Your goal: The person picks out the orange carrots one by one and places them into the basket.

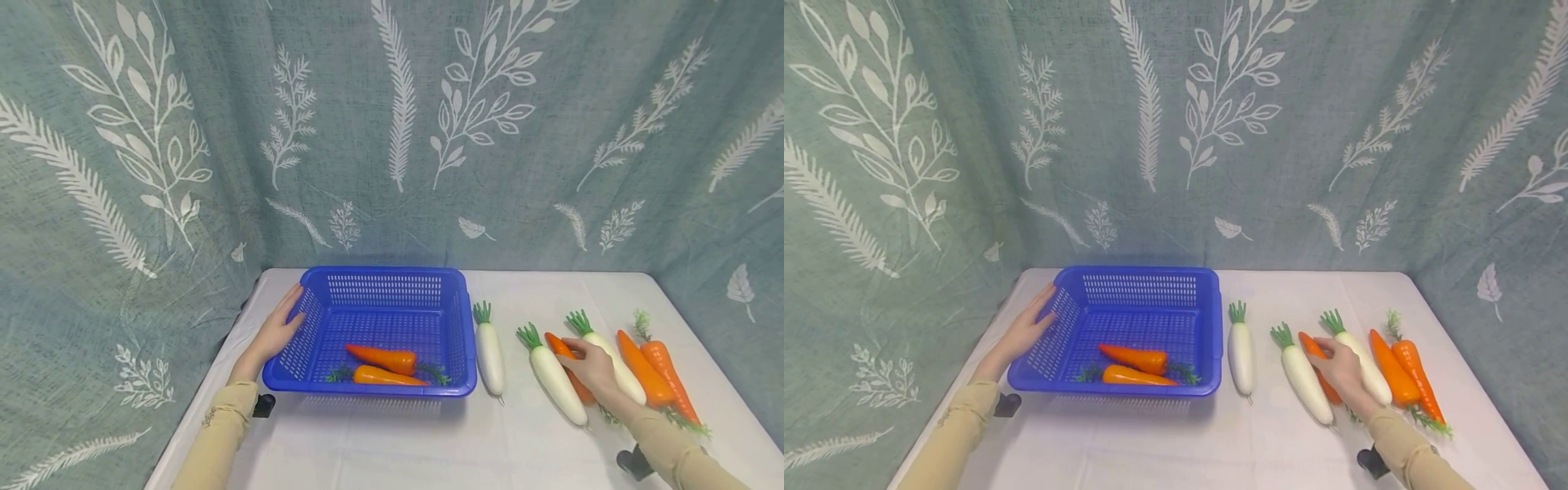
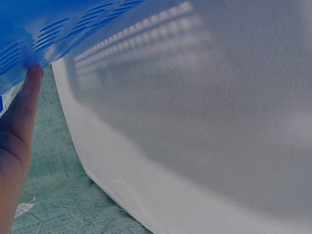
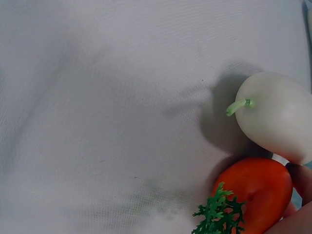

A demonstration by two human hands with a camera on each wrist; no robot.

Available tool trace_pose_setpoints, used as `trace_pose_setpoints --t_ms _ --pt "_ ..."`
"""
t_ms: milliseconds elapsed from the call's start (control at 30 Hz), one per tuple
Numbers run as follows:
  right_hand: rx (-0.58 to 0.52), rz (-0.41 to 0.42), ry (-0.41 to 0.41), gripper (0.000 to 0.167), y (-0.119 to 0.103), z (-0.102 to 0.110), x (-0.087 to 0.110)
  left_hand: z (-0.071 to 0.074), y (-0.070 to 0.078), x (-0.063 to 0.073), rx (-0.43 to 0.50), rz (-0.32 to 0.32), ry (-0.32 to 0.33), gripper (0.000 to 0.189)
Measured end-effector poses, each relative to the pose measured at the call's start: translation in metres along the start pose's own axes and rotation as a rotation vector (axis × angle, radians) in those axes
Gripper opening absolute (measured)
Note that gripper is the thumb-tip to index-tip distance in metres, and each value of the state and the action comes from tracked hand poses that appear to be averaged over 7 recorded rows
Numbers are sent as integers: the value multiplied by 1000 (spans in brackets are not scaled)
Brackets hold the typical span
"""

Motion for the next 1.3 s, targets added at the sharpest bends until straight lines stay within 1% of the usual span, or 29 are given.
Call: trace_pose_setpoints --t_ms 100,200,233,333,433,500,567,633,767,933,1200,1300 --pt "-4 -4 0 48 0 0 0 -1 0 1 3 -32 22 54" --pt "-8 -11 3 49 0 0 0 -1 -1 3 12 -82 45 55" --pt "-6 -9 8 49 0 1 -1 -2 -1 4 7 -108 58 55" --pt "-3 2 22 49 1 2 -2 -2 -1 5 13 -128 60 56" --pt "-1 10 36 48 0 2 -3 -2 0 4 14 -101 49 55" --pt "0 -1 37 49 -1 3 -3 -1 0 2 14 -55 26 54" --pt "-6 -8 40 49 -2 4 -3 0 1 1 4 -25 13 54" --pt "-17 -16 42 50 -4 5 -3 0 1 0 -5 -8 6 54" --pt "-45 -19 28 51 -8 8 -3 0 2 0 -5 -9 12 54" --pt "-65 16 3 49 -12 12 -3 0 0 1 -9 -14 18 54" --pt "-84 38 19 49 -19 17 -2 1 0 1 2 3 2 54" --pt "-94 26 20 50 -21 17 -3 0 0 1 7 2 3 54"
Point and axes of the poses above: each hand's wrist, its own x-axis away from the middle knuckle, its own z-axis out of the back of the hand, y = z × x, the point moved 4 cm from there along -x, towards the middle knuckle, and after that the axes turned 15 degrees about -y, right-handed, at the moved point
